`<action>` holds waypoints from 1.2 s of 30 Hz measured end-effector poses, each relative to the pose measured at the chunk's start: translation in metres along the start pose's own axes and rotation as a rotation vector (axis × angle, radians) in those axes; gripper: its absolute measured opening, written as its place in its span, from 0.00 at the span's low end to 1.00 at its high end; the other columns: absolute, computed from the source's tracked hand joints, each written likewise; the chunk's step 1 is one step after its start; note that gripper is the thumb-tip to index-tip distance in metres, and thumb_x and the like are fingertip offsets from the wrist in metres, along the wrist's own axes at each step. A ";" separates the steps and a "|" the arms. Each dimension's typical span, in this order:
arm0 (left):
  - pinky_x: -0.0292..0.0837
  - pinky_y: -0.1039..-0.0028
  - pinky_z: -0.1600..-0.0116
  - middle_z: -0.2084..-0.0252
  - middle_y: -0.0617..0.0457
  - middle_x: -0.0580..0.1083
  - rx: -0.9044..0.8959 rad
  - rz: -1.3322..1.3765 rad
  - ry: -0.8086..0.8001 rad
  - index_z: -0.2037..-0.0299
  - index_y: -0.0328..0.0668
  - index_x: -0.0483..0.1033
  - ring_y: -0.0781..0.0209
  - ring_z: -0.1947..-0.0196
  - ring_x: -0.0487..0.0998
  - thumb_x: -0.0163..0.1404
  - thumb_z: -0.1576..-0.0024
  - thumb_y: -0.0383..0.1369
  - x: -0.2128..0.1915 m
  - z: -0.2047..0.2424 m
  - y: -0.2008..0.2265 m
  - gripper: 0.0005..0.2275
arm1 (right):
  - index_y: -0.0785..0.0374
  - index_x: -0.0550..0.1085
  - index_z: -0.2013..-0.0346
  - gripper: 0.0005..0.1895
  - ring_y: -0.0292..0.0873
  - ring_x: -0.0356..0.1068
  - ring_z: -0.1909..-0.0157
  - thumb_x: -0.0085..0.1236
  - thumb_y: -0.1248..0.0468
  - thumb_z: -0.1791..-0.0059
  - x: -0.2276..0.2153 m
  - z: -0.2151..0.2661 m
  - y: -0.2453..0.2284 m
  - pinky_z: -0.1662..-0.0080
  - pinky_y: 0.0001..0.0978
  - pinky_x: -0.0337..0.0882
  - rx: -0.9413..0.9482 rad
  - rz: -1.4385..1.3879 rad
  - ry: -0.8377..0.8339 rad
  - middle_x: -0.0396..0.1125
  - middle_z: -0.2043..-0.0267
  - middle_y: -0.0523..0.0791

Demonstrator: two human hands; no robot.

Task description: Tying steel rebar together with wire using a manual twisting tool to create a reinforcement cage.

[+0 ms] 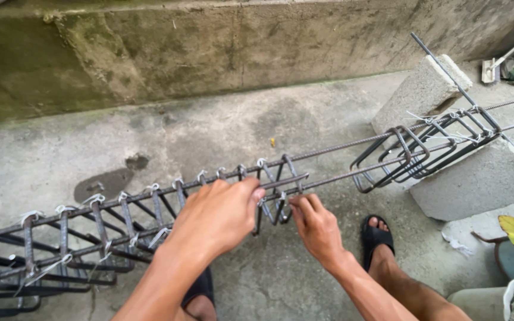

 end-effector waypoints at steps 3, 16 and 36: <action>0.73 0.43 0.50 0.59 0.38 0.80 -0.069 -0.041 0.021 0.50 0.53 0.77 0.29 0.56 0.79 0.37 0.35 0.43 0.006 0.000 -0.001 0.15 | 0.57 0.75 0.58 0.07 0.48 0.73 0.71 0.58 0.68 0.50 0.001 0.001 -0.005 0.68 0.39 0.74 0.005 -0.004 0.052 0.70 0.60 0.42; 0.78 0.49 0.53 0.61 0.51 0.82 -0.226 -0.185 0.049 0.48 0.72 0.75 0.37 0.60 0.82 0.39 0.37 0.49 0.004 0.012 0.005 0.13 | 0.59 0.75 0.57 0.11 0.47 0.71 0.72 0.61 0.69 0.54 0.002 0.002 -0.005 0.69 0.39 0.71 -0.033 0.020 0.108 0.69 0.57 0.42; 0.79 0.52 0.66 0.68 0.41 0.79 0.114 -0.404 0.163 0.69 0.40 0.79 0.39 0.71 0.83 0.49 0.46 0.33 0.007 -0.006 0.062 0.08 | 0.60 0.74 0.60 0.10 0.45 0.71 0.69 0.60 0.65 0.55 0.017 0.009 -0.002 0.67 0.37 0.71 -0.146 0.179 0.059 0.69 0.56 0.43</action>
Point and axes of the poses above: each hand's wrist, its own z-axis away from the middle knuckle, its own x-axis out of the palm, y = z × x, the point moved 2 cm from there along -z, towards the middle knuckle
